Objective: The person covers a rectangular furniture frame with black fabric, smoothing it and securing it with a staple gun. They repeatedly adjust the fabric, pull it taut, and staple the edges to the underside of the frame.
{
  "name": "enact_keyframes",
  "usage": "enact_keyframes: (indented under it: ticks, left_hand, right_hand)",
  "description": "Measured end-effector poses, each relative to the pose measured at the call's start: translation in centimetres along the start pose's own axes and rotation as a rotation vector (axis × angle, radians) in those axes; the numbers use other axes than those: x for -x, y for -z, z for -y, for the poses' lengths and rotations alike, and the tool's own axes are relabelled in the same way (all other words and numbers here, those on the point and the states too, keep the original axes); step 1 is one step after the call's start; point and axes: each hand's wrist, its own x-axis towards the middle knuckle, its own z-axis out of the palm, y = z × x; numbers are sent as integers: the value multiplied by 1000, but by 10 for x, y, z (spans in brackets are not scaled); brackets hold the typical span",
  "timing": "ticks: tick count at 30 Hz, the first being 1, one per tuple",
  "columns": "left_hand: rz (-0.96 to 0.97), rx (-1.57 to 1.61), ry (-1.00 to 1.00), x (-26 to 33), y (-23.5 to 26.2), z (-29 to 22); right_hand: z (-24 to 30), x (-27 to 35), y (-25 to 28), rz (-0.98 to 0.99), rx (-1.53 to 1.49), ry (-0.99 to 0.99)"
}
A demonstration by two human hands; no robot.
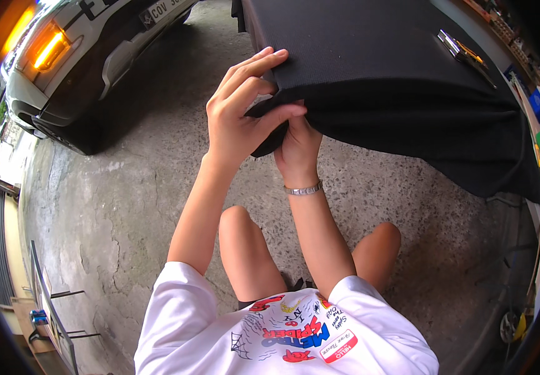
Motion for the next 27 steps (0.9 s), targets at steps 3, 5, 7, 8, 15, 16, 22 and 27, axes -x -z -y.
enact_keyframes:
  ticks: [3, 5, 7, 8, 15, 16, 22, 27]
  left_hand:
    - [-8, -22, -41, 0, 0, 4]
    - [12, -32, -72, -2, 2, 5]
    - [42, -43, -99, -3, 6, 7]
    - [49, -44, -106, -4, 6, 8]
    - [39, -72, -174, -8, 9, 11]
    - [33, -77, -182, -8, 9, 12]
    - [15, -34, -195, -9, -1, 13]
    - [33, -127, -158, -4, 11, 12]
  right_hand:
    - [4, -1, -2, -4, 12, -26]
    - [4, -2, -2, -4, 1, -24]
    - [6, -2, -2, -4, -13, -40]
    - [8, -2, -1, -2, -22, -57]
    - [20, -7, -2, 62, -66, -98]
    - [21, -8, -1, 37, -41, -97]
    - [57, 25, 49, 72, 610, -305]
    - [212, 55, 71, 961, 1242, -752]
